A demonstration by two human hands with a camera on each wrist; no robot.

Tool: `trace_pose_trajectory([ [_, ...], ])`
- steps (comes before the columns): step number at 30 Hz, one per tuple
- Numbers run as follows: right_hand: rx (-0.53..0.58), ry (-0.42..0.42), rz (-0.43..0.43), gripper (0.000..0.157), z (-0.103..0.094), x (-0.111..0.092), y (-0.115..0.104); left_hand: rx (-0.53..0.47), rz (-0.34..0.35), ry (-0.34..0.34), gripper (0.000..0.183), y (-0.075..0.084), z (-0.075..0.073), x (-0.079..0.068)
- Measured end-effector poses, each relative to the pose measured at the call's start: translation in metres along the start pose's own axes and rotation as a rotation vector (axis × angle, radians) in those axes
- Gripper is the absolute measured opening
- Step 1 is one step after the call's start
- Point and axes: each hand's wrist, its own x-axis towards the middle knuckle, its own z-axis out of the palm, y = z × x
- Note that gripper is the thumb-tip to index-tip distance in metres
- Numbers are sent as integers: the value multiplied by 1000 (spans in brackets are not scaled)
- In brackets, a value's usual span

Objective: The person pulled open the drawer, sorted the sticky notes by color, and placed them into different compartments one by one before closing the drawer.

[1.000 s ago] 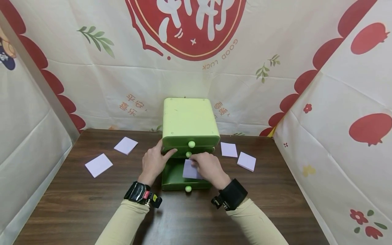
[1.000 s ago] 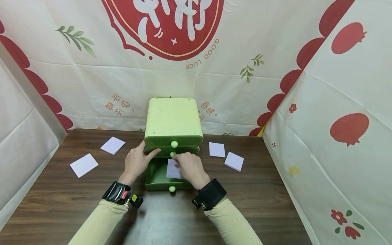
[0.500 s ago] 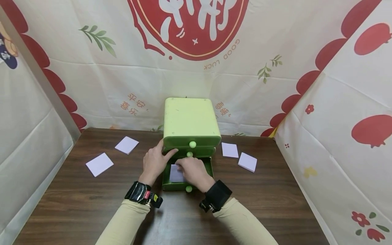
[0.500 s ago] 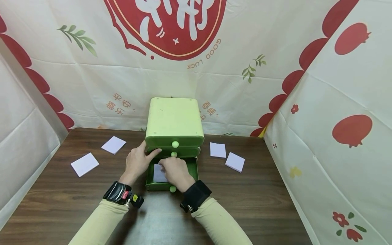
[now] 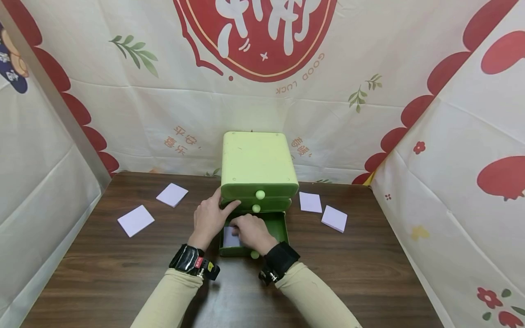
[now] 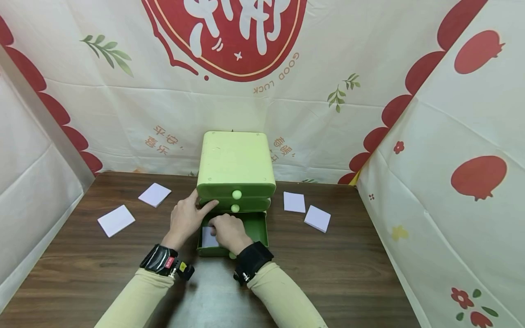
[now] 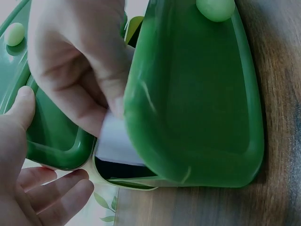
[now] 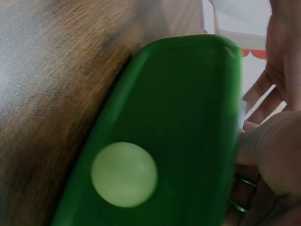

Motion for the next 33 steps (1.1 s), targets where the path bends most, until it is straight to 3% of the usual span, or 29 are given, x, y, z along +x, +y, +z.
trace_pose_trajectory([
  [11, -42, -9, 56, 11, 15, 7, 3, -1, -1, 9, 51, 1, 1, -1],
  [18, -69, -4, 109, 17, 23, 11, 4, -8, 1, 14, 49, 0, 1, -2],
  [25, -71, -9, 160, 15, 25, 14, 5, -7, -2, 18, 49, 1, 1, -2],
  [33, -94, 10, 154, 12, 22, 13, 4, -2, -4, 11, 46, 0, 1, -1],
])
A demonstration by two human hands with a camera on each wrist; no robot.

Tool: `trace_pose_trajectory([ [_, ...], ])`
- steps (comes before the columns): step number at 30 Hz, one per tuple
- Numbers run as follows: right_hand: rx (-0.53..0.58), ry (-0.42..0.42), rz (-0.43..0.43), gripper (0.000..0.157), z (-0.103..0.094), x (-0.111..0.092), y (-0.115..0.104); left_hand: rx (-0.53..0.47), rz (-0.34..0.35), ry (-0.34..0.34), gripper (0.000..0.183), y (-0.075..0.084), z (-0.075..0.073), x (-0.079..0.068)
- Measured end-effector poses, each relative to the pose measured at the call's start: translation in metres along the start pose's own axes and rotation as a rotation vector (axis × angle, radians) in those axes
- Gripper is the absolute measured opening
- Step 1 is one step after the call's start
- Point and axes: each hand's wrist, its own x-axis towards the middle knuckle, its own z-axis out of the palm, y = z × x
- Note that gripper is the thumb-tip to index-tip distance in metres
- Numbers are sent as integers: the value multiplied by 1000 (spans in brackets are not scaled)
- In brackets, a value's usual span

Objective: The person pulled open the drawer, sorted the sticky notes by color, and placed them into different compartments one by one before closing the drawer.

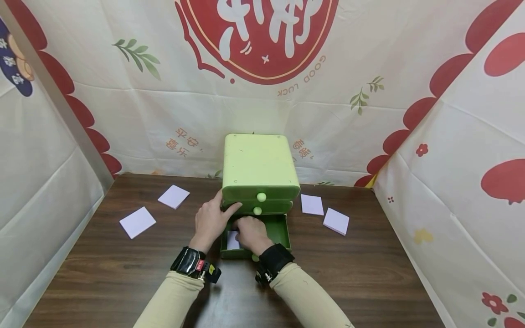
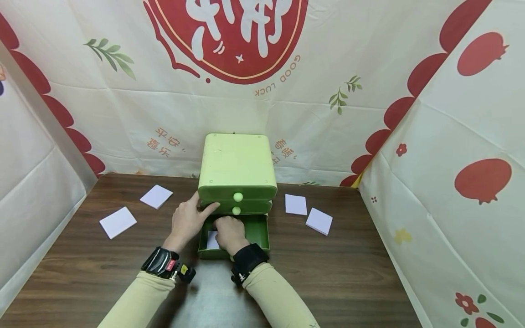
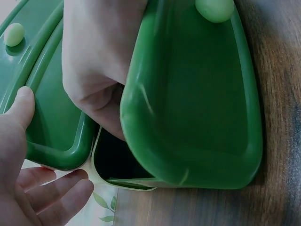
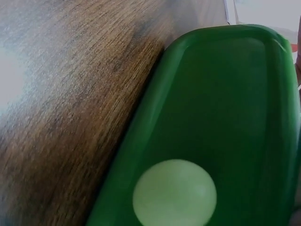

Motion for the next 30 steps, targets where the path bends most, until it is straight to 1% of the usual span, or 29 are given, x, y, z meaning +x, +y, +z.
trace_pose_trajectory([
  [6, -7, 42, -9, 16, -10, -7, 0, 3, 3, 5, 47, 0, 0, 1],
  [10, 12, 49, -27, 19, -18, -14, 2, 3, 6, 7, 48, 1, 0, 1],
  [13, 32, 71, -50, 20, -23, -20, 7, 8, 10, 8, 49, 1, 0, 0],
  [18, 53, 103, -82, 21, -32, -32, 16, 8, 15, 4, 48, 1, 0, -1],
  [25, 49, 148, -132, 15, -47, -48, 33, 12, 10, -3, 47, 0, 0, -1],
  [27, 60, 164, -131, 14, -50, -53, 40, 10, 11, -1, 46, 0, 0, -1],
  [30, 78, 198, -106, 14, -54, -60, 51, 8, 15, -5, 47, 0, 1, -1],
])
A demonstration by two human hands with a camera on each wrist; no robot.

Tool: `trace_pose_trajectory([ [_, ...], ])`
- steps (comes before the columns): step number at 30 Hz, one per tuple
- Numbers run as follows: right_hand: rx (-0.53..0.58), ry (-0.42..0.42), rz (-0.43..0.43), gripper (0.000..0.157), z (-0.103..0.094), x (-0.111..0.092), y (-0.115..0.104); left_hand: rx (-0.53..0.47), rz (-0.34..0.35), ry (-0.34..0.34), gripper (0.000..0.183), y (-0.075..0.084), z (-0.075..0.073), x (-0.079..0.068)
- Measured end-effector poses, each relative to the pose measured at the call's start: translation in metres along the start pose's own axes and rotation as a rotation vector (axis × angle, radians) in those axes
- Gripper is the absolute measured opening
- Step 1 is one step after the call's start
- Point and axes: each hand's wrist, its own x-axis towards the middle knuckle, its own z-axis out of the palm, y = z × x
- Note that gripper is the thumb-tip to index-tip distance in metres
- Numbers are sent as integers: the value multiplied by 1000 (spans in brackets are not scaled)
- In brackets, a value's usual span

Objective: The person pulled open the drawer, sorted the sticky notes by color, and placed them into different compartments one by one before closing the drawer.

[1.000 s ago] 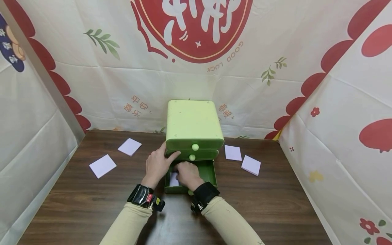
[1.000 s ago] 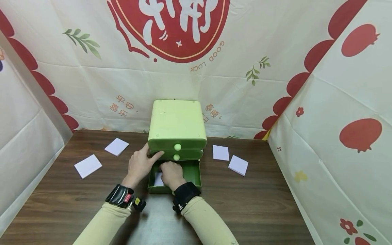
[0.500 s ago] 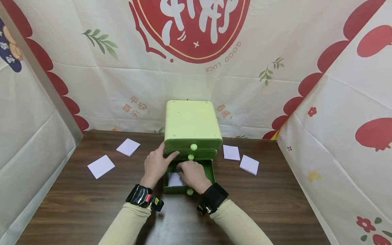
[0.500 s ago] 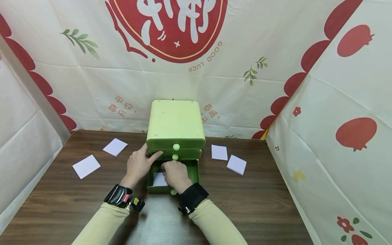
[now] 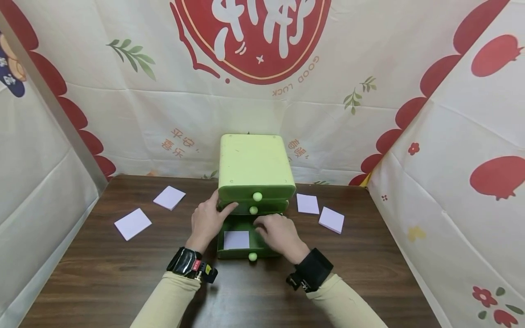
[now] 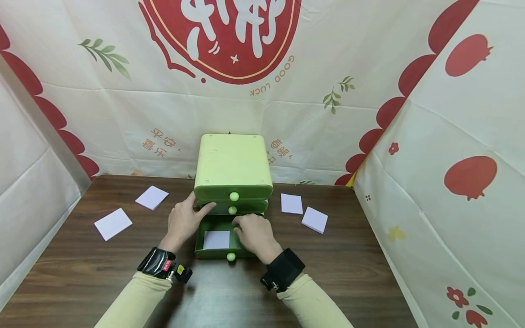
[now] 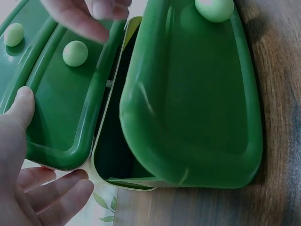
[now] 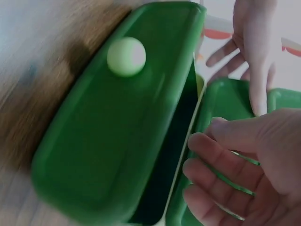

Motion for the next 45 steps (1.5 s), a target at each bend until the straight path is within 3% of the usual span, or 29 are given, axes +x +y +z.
trace_pose_trajectory([
  [8, -27, 149, 94, 11, -6, -20, 38, -1, -4, 3, 47, -2, 1, -1],
  [14, -51, 172, 180, 8, -7, -26, 71, 6, -11, 7, 45, -4, 2, -1],
  [21, -68, 144, 345, 14, 4, -31, 117, 14, -14, 7, 47, -4, 2, -2],
  [25, -105, 79, 439, 35, 9, -33, 142, 11, -9, 14, 45, -5, 3, -1],
  [29, -144, -44, 516, 54, 11, -36, 163, 12, -8, 10, 45, -4, 3, -1],
  [37, -104, -152, 473, 53, 20, -49, 185, 2, -3, 9, 42, -3, 3, 0],
  [45, -162, -120, 467, 37, 21, -50, 193, -15, 8, 14, 41, 0, 4, 0],
])
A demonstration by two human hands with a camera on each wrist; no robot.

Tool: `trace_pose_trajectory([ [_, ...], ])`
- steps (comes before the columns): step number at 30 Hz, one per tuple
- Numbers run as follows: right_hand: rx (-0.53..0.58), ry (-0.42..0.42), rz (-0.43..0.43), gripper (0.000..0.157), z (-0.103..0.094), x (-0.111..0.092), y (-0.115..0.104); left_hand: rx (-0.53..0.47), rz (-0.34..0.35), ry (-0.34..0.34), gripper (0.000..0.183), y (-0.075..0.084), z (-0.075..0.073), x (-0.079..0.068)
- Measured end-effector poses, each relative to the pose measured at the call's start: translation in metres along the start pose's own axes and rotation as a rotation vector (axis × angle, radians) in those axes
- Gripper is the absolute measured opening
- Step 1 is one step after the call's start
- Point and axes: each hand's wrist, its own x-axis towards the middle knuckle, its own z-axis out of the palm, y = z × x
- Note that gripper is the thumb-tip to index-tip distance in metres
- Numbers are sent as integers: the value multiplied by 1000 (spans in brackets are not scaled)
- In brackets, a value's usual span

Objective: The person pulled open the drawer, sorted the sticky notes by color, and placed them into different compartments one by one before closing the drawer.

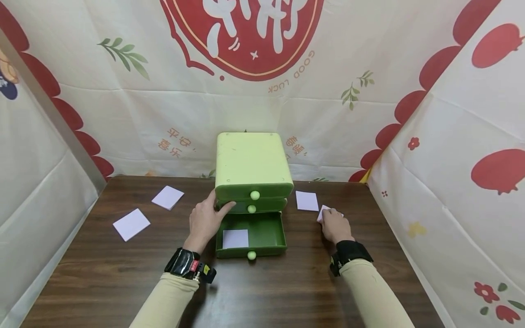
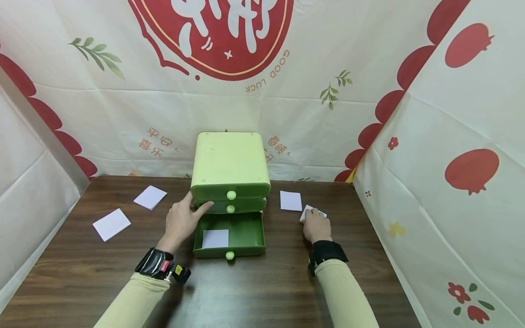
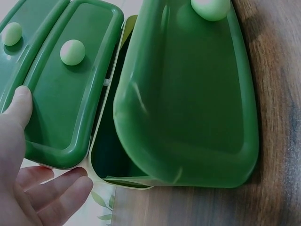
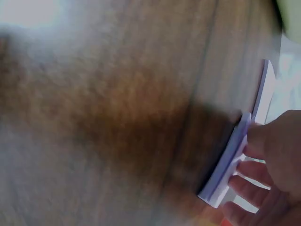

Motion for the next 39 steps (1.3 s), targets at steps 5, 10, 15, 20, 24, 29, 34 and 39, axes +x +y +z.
trace_pose_trajectory([
  [5, 15, -40, 37, 45, -6, 5, 2, 2, -3, -5, 41, 1, -2, 0],
  [10, 36, -68, 62, 50, -12, 10, 2, 5, -7, -2, 40, 1, -3, 1],
  [15, 93, -90, 134, 59, -15, 14, 3, 16, -2, -4, 43, 1, -2, 3],
  [20, 89, -132, 164, 71, -16, 14, 9, 8, -6, -15, 44, 2, -1, 3],
  [24, 88, -160, 160, 75, -17, 13, 12, 6, -9, -19, 44, 2, 0, 2],
  [29, 120, -186, 199, 77, -19, 12, 11, 8, -13, -22, 45, 2, -2, 2],
  [34, 161, -208, 251, 85, -17, 10, 14, 2, -16, -21, 45, 2, -3, 2],
  [39, 247, -240, 319, 95, -18, 5, 16, 3, -20, -22, 44, 1, -3, 2],
])
